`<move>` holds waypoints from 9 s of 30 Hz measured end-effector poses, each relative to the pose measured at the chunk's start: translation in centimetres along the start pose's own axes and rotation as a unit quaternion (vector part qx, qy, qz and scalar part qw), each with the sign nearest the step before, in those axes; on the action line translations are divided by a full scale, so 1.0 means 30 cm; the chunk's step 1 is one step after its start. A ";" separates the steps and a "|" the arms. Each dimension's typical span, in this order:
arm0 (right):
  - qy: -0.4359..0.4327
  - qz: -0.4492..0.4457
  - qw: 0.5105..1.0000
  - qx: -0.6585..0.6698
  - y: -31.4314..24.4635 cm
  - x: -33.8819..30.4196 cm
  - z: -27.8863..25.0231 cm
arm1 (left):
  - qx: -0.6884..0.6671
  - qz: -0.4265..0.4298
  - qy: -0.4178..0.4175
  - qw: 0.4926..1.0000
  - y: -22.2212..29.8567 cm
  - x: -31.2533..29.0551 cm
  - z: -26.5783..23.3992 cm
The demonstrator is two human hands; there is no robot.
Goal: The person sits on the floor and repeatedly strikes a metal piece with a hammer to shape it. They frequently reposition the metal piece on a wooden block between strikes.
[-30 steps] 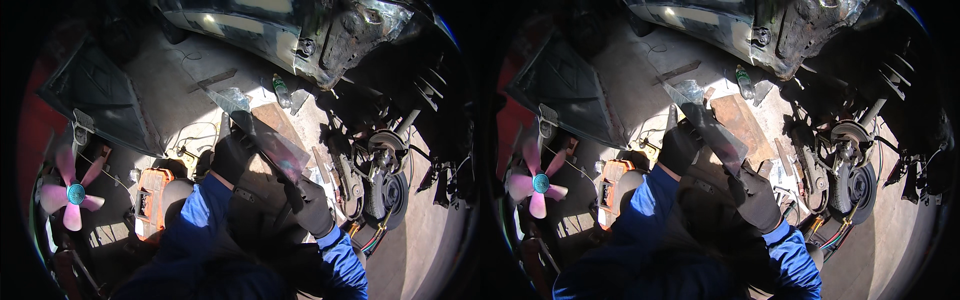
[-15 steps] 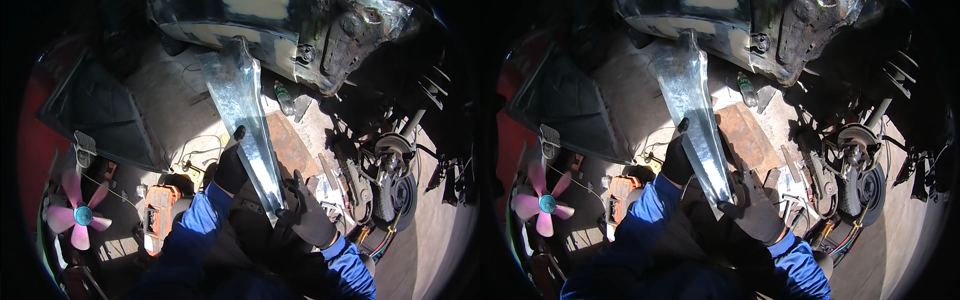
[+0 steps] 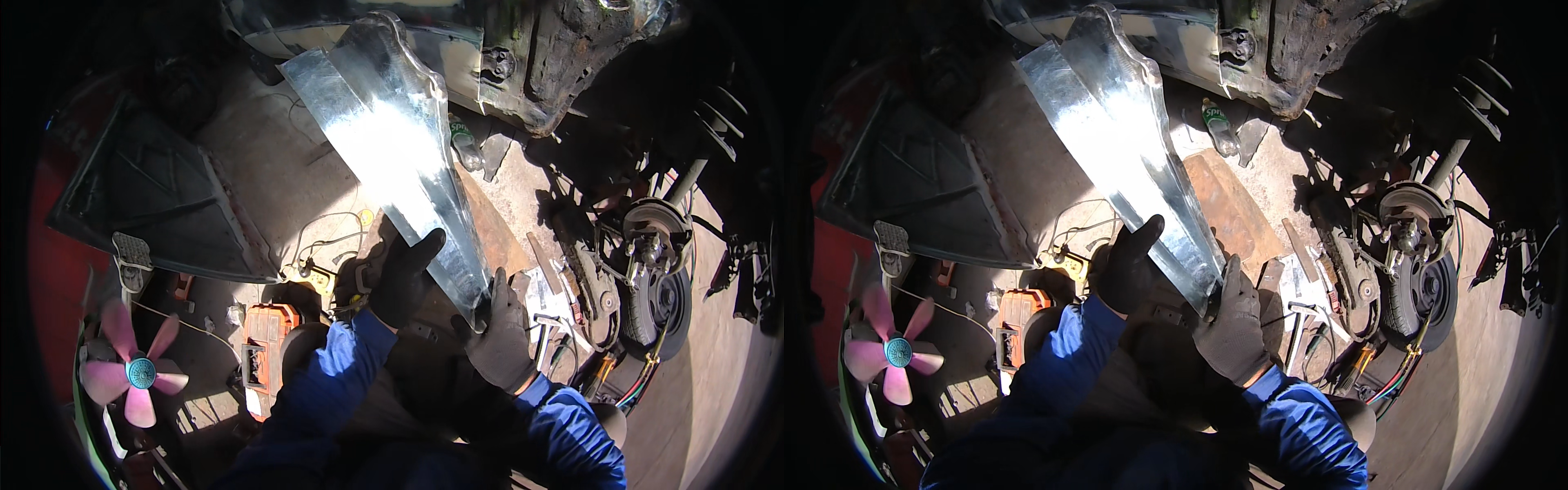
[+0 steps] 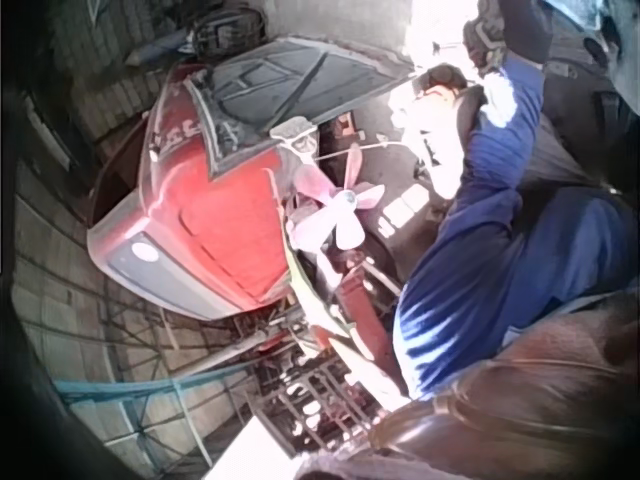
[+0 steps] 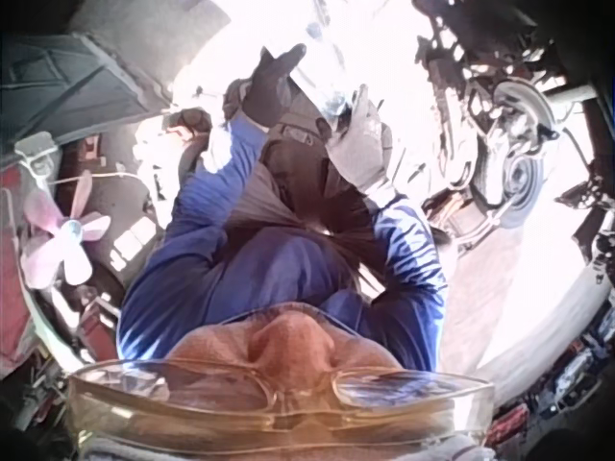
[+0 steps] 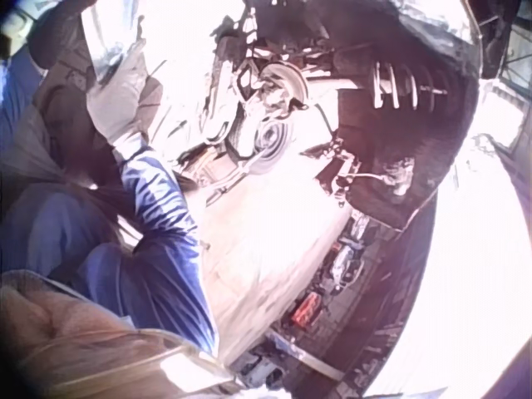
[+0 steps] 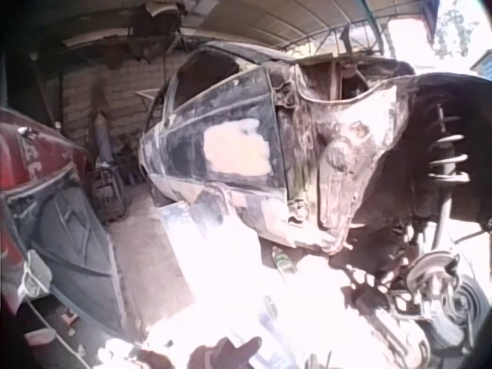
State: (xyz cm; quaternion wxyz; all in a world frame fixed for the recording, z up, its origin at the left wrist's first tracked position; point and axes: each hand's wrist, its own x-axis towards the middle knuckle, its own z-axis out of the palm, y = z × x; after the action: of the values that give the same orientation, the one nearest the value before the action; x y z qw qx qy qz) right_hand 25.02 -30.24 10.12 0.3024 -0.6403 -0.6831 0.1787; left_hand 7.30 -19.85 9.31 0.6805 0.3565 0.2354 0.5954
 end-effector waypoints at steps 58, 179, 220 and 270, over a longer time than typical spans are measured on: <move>0.003 -0.038 0.997 -0.061 0.124 -0.102 -0.069 | -0.244 0.067 0.021 0.967 0.171 0.077 -0.129; 0.163 0.059 0.971 -0.163 0.747 0.283 0.094 | 0.702 -0.178 -0.090 0.684 -0.126 0.226 -0.670; -0.027 0.454 0.882 0.122 0.900 -0.126 0.070 | 0.538 0.056 0.264 0.799 -0.623 -0.258 -0.428; 0.081 -0.107 0.960 0.246 0.225 0.716 -0.138 | 0.419 -0.185 0.254 0.852 -0.573 -0.131 -0.341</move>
State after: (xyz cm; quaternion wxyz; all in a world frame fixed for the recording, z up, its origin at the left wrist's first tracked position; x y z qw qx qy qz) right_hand 32.93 -8.94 12.94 0.5224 -0.4812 -0.6559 0.2556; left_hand 10.02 -22.23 -10.74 0.4806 0.3942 0.6889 0.3730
